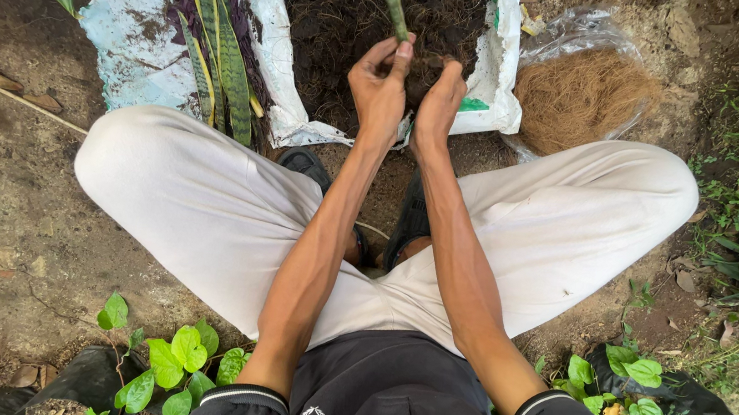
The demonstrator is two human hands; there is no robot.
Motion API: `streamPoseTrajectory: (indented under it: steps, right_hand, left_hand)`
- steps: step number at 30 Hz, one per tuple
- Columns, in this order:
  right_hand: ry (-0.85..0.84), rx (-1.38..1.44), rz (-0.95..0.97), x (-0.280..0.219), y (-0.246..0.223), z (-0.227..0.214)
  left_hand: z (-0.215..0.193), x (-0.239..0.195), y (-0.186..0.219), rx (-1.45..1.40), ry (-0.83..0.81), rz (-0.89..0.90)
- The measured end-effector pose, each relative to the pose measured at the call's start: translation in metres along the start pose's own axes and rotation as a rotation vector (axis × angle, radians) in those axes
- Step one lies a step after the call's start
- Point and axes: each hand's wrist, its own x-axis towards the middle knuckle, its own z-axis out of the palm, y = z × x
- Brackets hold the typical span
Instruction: The person sits cross-legged and wraps the root ball of a snake plant with soil and coconut coir. They pack the soil around the roots, then wrap the coir around the root ball, securing it with a rubber band. The person repeats this process for a second plant.
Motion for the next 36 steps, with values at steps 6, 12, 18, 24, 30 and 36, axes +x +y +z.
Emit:
streamPoseTrajectory:
  steps: [6,12,18,24,30,36]
  right_hand:
    - [0.173,-0.434,-0.071,-0.002,-0.009,0.007]
    - [0.022,-0.203,-0.145,-0.004,-0.010,0.008]
    - [-0.031,-0.224,-0.314,-0.003,0.004,0.002]
    - [0.029,0.269,-0.062,0.004,-0.006,0.004]
    - [0.023,-0.038,-0.019,-0.005,-0.006,0.004]
    - [-0.156,0.120,-0.056,-0.009,0.003,0.004]
  left_hand:
    - [0.000,-0.002,-0.007,0.000,0.014,-0.040]
    - [-0.005,0.003,-0.013,-0.100,0.037,-0.143]
    - [-0.006,0.007,-0.022,-0.272,0.021,-0.260]
    - [0.002,-0.002,0.004,-0.279,-0.161,-0.247]
    - [0.015,-0.021,0.045,0.049,-0.355,0.107]
    - [0.016,-0.020,0.053,0.099,-0.344,0.089]
